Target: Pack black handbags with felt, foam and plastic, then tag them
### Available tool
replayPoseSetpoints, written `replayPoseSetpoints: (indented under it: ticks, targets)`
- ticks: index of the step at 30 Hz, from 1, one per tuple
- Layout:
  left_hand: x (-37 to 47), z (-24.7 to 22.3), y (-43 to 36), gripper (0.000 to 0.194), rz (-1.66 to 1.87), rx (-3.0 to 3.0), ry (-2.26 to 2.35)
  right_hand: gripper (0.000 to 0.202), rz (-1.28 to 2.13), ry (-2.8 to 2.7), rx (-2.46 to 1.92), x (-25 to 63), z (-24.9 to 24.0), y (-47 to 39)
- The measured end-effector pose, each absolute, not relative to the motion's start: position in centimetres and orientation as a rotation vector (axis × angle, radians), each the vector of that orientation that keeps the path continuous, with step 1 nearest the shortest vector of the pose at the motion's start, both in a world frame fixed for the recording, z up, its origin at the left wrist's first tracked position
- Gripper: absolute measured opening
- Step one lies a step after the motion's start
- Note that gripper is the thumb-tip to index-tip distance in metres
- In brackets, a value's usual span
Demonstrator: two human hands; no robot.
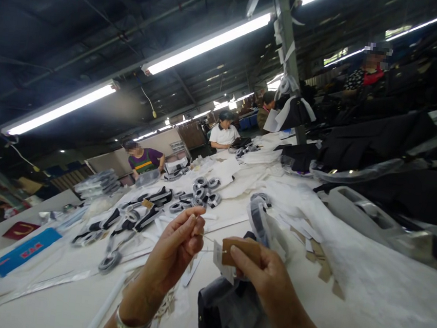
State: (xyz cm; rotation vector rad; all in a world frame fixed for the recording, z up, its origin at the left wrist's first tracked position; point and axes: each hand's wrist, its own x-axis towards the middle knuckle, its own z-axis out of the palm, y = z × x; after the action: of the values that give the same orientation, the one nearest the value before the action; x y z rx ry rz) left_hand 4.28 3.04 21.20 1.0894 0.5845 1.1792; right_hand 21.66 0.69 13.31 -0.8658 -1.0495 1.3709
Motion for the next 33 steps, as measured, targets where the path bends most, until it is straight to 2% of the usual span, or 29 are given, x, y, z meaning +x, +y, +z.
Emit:
replayPoseSetpoints:
  ticks: [6,10,12,15,17,21,25,29,33]
  targets:
    - [5.2,21.8,3.1,0.02,1.211,0.927,0.571,0.062,1.651,-0.834,-0.733,20.7,12.9,0.3]
    - [5.9,22.4,2.7,0.019,1.23,0.825,0.497,0.053,1.649,-1.006,-0.763,20.2,11.9,0.3]
    - [6.1,22.6,2.5,0.016,1.24,0.837,0.471,0.045,1.421,-1.167,-0.842,20.7,11.5,0.3]
    - [6.7,22.6,2.2,0.013,1.213,0.934,0.457,0.04,0.841,-1.325,-0.952,21.8,11.7,0.0]
    - [7.2,22.4,1.9,0.014,1.172,1.009,0.463,0.044,0.693,-1.398,-0.903,22.1,12.4,-0.4]
    - [7.8,22.0,1.3,0.014,1.101,1.116,0.471,0.049,1.032,-1.339,-0.779,21.3,13.8,-1.3]
    - [6.9,21.5,0.8,0.014,1.125,1.195,0.524,0.035,1.345,-1.087,-0.853,21.3,13.3,-2.1]
    - [4.6,19.8,0.7,0.017,1.093,1.234,0.679,0.036,1.474,-1.028,-0.968,23.3,11.2,-3.1]
    - [2.0,16.3,1.7,0.032,0.967,1.347,0.935,0.04,1.427,-1.189,-1.229,25.3,9.1,-4.1]
